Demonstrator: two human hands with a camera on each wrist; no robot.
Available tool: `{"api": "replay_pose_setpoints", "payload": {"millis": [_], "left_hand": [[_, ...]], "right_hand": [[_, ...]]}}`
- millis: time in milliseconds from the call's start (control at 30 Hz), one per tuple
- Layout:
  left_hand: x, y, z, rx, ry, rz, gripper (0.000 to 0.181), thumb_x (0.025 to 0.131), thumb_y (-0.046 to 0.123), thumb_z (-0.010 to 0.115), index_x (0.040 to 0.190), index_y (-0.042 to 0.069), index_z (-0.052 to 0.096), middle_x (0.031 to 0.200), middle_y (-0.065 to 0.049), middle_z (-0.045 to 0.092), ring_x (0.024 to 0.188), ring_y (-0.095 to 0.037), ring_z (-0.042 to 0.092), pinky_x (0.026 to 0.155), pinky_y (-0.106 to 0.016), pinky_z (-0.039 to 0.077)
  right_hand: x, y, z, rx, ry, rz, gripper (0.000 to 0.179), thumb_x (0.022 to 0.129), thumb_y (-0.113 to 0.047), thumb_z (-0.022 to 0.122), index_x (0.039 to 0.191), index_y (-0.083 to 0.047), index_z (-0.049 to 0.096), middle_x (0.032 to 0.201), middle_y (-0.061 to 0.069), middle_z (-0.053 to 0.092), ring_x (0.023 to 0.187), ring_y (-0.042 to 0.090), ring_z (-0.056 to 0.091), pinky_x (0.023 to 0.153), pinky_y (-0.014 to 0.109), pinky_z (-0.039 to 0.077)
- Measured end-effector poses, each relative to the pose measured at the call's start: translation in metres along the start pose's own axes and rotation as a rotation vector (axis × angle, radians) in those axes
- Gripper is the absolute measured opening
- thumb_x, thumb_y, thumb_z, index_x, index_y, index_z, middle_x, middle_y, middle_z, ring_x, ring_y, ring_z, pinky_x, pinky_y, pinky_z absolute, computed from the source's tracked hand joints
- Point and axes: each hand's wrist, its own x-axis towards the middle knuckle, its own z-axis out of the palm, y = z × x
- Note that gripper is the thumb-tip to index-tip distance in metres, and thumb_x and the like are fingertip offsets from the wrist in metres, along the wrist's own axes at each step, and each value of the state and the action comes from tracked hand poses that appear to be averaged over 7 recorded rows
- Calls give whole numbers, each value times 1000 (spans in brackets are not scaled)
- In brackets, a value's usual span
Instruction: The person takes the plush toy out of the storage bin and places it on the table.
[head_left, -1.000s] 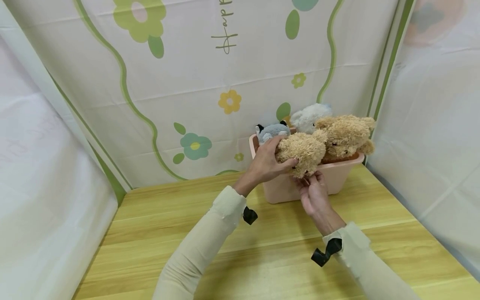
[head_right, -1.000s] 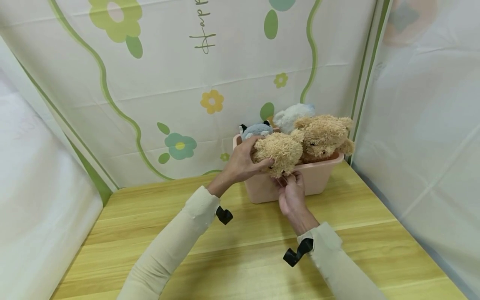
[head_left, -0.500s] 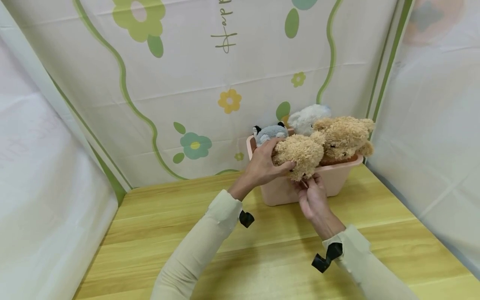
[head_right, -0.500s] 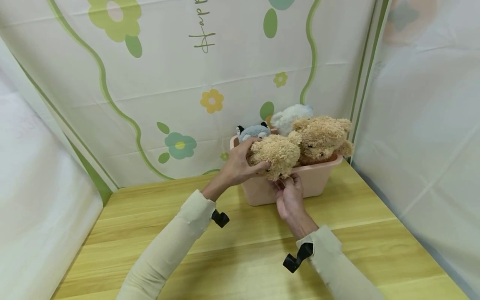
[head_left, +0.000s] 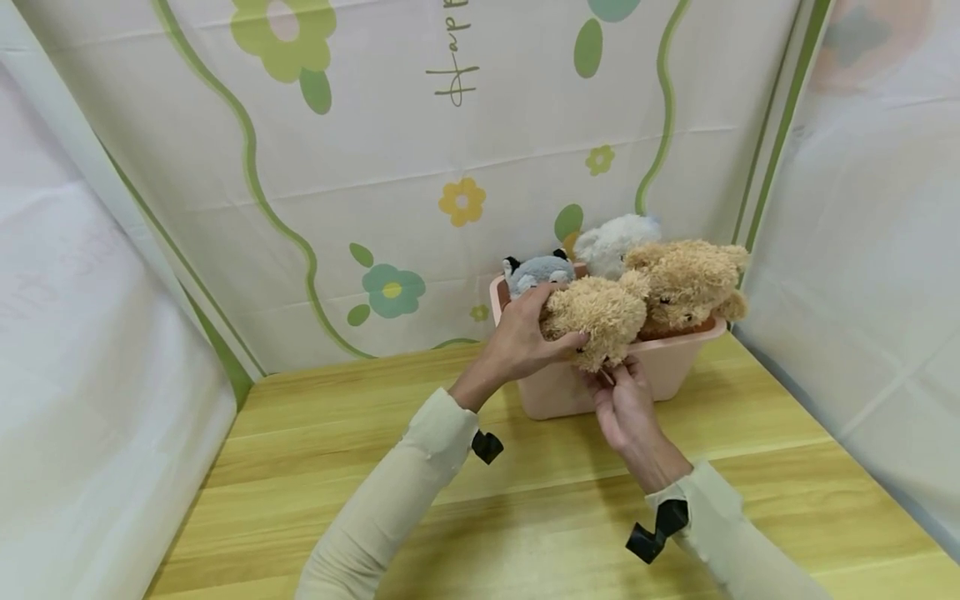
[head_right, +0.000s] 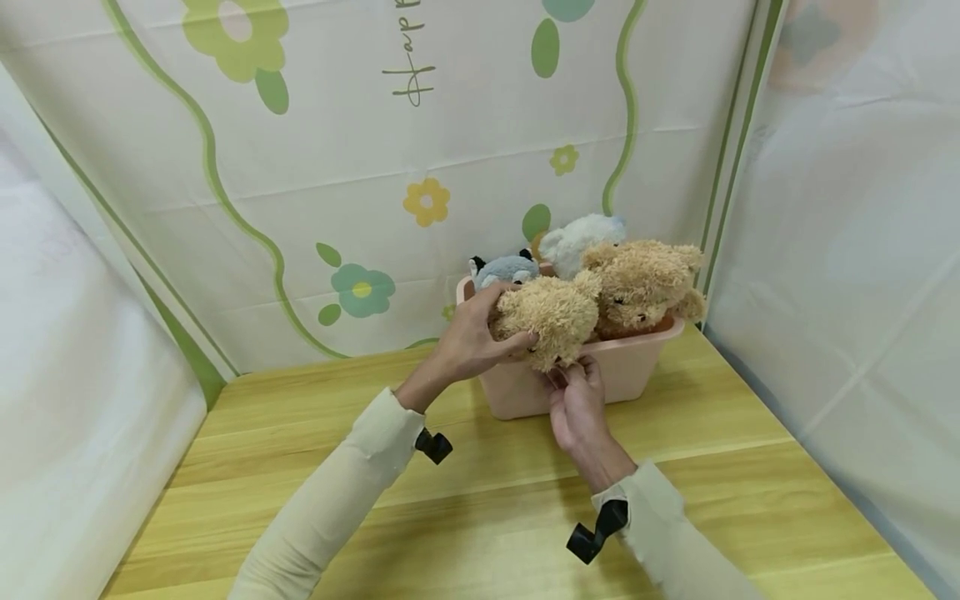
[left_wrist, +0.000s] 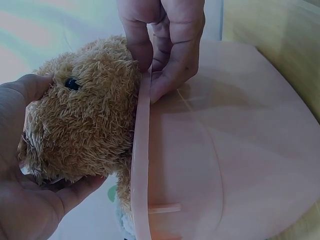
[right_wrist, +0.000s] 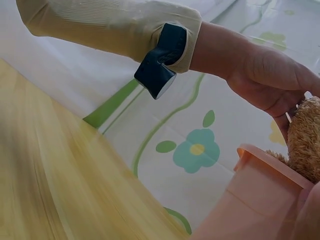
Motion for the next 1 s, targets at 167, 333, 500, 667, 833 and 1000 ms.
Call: {"api": "replay_pose_setpoints", "payload": {"millis": [167, 333, 500, 667, 833, 1000], "left_hand": [[-1, 0, 0, -8, 13, 6, 62, 84, 39, 77, 134, 14, 50, 123, -2, 62, 109, -14, 60, 89, -28, 52], [-1, 1, 0, -16, 14, 5, 62, 84, 39, 77, 134, 13, 51, 123, -3, 62, 108, -14, 61, 87, -28, 52], [-1, 0, 1, -16, 22, 11, 63, 83, 38, 78, 135, 14, 51, 125, -2, 62, 111, -14, 60, 88, -29, 52], [-2, -1, 1, -13, 26, 15, 64, 83, 38, 79, 135, 15, 51, 125, -2, 62, 111, -15, 60, 88, -31, 53], [-2, 0, 1, -20, 22, 4, 65, 82, 38, 79, 136, 15, 50, 126, -2, 61, 113, -15, 59, 88, -31, 53], [-2, 0, 0, -28, 20, 5, 65, 82, 36, 79, 136, 14, 51, 125, -3, 62, 113, -16, 59, 89, -31, 53]], "right_hand": [[-1, -1, -1, -3, 4, 6, 24, 106, -19, 32, 129, -24, 38, 134, -4, 42, 115, 10, 54, 104, 25, 47], [-1, -1, -1, -14, -6, 3, 24, 106, -19, 31, 129, -23, 38, 135, -4, 42, 115, 9, 55, 103, 24, 47], [-1, -2, -1, -26, -19, 9, 23, 107, -19, 32, 128, -23, 38, 135, -4, 42, 114, 9, 56, 103, 24, 47], [-2, -2, -1, -45, -17, 13, 23, 107, -20, 30, 129, -23, 37, 135, -4, 41, 114, 9, 55, 104, 25, 46], [-4, -3, -2, -61, -24, 16, 24, 107, -22, 30, 130, -25, 36, 136, -5, 40, 116, 9, 54, 104, 24, 46], [-3, -1, -3, -58, -28, 9, 24, 107, -22, 28, 129, -25, 36, 135, -4, 40, 116, 9, 54, 103, 25, 47]]}}
